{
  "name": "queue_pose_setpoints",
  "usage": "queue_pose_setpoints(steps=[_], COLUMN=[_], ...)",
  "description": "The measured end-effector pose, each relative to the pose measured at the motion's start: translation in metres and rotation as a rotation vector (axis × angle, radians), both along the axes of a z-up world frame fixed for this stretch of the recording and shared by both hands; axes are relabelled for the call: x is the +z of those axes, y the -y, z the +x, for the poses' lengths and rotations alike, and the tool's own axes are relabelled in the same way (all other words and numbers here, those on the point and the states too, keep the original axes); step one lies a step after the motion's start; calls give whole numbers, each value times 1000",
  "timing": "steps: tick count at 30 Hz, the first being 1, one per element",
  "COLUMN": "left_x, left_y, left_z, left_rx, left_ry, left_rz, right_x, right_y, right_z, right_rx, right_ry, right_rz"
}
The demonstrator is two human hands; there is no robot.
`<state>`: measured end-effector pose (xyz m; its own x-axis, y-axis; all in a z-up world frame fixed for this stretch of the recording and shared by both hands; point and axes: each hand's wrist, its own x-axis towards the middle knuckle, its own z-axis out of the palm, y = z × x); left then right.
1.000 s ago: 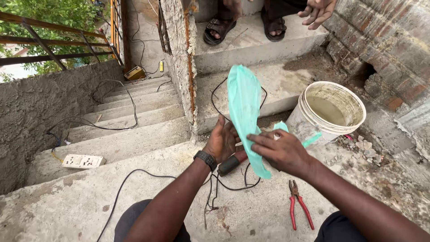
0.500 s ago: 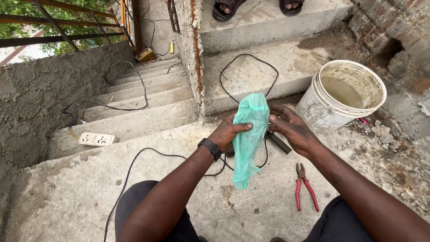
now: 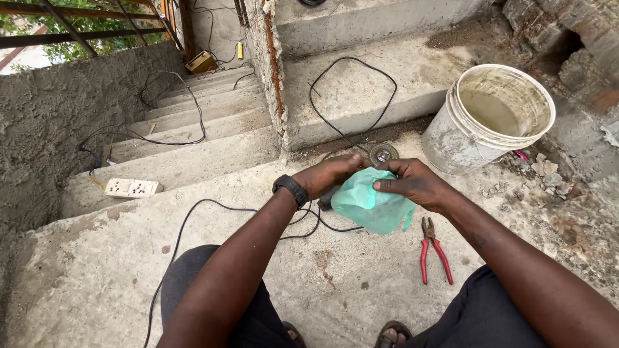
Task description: Repairing the power cord of an angle grinder by wrapping it with plastic strips.
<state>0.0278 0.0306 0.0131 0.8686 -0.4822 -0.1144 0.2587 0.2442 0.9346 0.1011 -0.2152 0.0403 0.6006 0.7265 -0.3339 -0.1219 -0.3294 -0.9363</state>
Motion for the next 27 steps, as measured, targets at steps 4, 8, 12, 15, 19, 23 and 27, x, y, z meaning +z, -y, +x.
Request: queue_pose_setpoints(steps=[4,8,12,15,19,23,27], left_x=[-5,-1,-19,-40,-28,-29,-62], left_y=[23,23,25,29,34,12,-2], left_z=[-1,-7,3,11,9,16,31], left_rx=[28,218,363,446,491,725,637], left_ry=[162,170,306,253,211,-55,-117], left_rz=[393,594,367,266,251,458,136], right_x=[4,6,13,4,12,2,-7], right_y=[-6,-7,-16,-25,-25,-20,-6], right_z=[-6,-5,-13,-25,-25,-44,-34], right_rx=[-1,64,30,-4,26,171,228], right_ry=[178,99,290,431,770,807,658], right_rz=[-215,-154,-210,-70,-90,-33,77])
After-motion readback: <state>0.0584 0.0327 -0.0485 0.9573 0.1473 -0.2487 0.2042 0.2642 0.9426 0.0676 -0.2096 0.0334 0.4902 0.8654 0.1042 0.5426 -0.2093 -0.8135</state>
